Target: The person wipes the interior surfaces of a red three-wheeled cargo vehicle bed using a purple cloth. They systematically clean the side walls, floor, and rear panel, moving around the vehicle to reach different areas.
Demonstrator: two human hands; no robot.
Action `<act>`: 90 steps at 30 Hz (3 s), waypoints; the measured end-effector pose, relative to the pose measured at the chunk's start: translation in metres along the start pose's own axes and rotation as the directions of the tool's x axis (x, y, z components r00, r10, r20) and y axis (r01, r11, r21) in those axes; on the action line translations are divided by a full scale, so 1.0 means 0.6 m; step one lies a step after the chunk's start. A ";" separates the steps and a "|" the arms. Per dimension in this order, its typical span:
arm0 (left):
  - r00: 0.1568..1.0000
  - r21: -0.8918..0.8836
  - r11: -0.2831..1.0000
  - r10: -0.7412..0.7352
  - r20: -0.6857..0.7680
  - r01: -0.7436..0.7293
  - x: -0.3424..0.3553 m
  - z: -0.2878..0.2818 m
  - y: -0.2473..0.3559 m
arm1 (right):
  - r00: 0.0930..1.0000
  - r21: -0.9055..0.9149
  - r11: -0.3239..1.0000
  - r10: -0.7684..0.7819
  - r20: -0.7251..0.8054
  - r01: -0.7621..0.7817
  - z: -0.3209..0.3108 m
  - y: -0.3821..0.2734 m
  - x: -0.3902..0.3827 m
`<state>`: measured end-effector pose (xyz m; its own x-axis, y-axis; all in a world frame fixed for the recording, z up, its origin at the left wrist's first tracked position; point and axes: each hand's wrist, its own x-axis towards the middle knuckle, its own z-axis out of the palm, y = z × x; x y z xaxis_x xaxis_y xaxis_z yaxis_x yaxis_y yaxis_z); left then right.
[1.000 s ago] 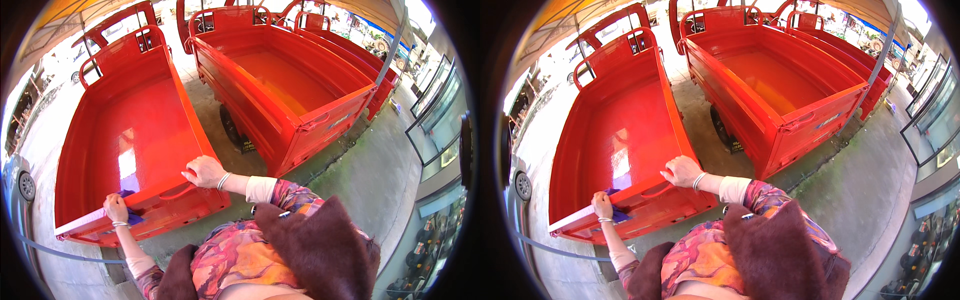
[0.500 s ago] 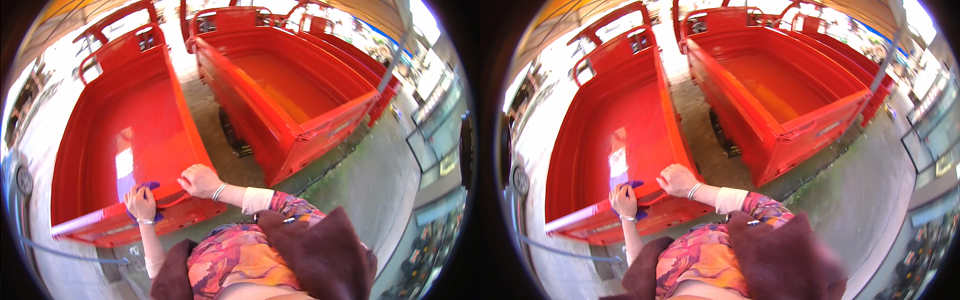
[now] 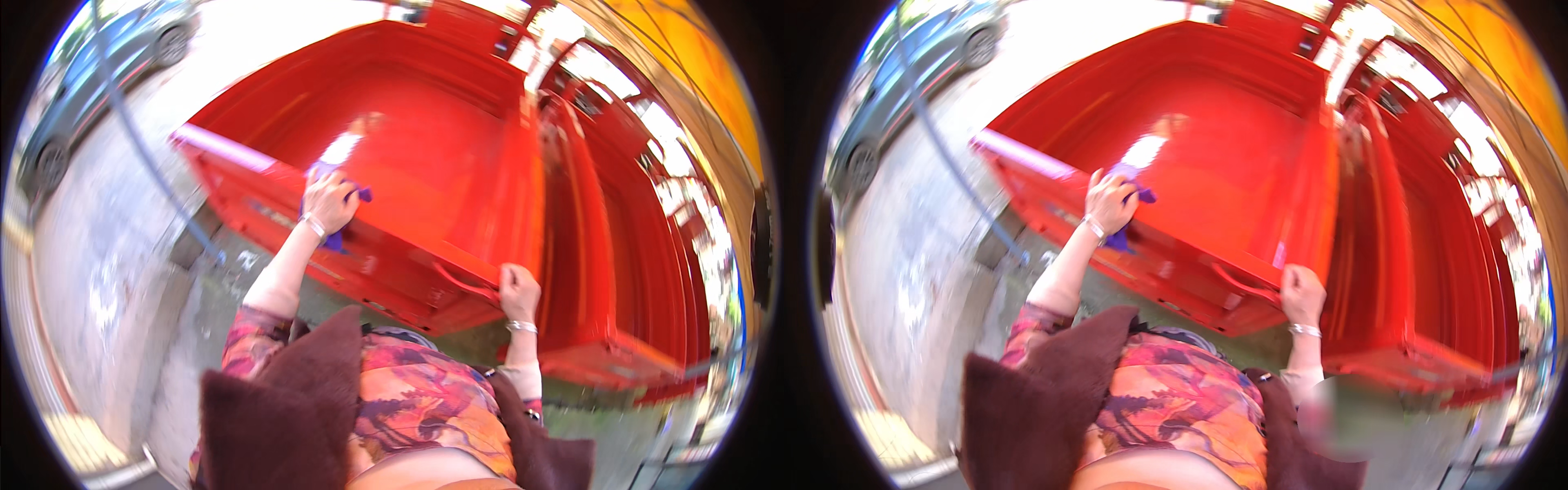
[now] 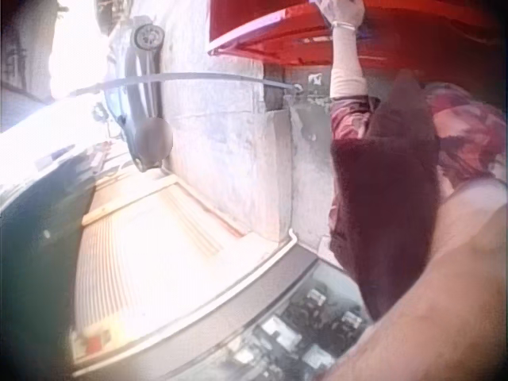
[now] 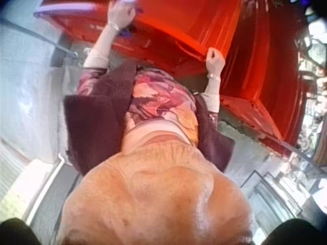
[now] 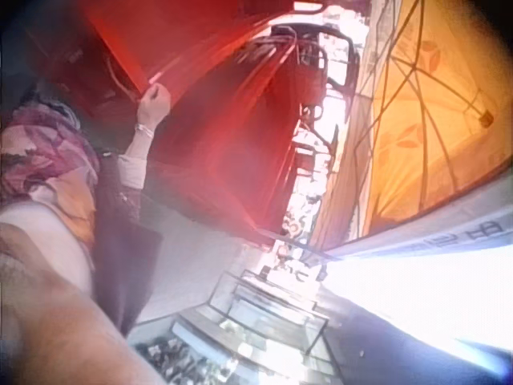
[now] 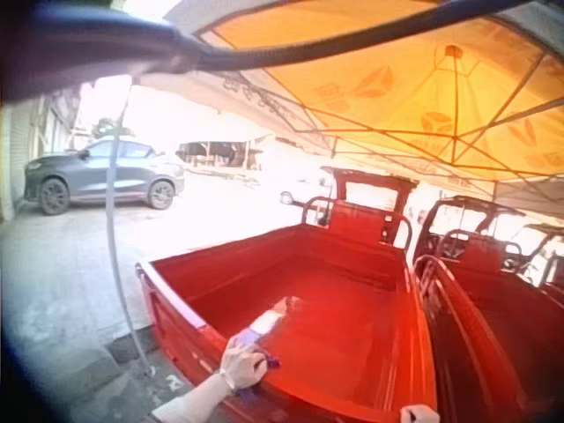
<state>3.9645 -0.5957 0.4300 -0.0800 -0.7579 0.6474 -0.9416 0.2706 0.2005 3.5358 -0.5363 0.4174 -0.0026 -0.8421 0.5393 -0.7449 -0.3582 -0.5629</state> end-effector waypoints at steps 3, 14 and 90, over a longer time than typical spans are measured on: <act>0.998 0.057 0.997 -0.049 -0.033 0.051 0.006 -0.031 -0.140 | 0.999 -0.120 0.993 0.015 -0.041 -0.020 0.050 -0.045 0.010; 0.937 0.350 0.904 -0.313 0.154 0.245 0.055 -0.130 -0.553 | 0.997 -0.473 0.879 0.070 0.014 -0.055 0.244 -0.190 0.046; 0.771 -0.672 0.399 -0.178 0.611 0.624 -0.213 0.215 0.140 | 0.978 -0.221 0.962 -0.186 -0.098 0.161 0.220 -0.194 0.041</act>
<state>3.8533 -0.5526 0.2690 -0.0934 -0.9955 0.0146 -0.2058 0.0337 0.9780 3.7107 -0.5688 0.4134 0.0708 -0.7173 0.6931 -0.8644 -0.3910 -0.3163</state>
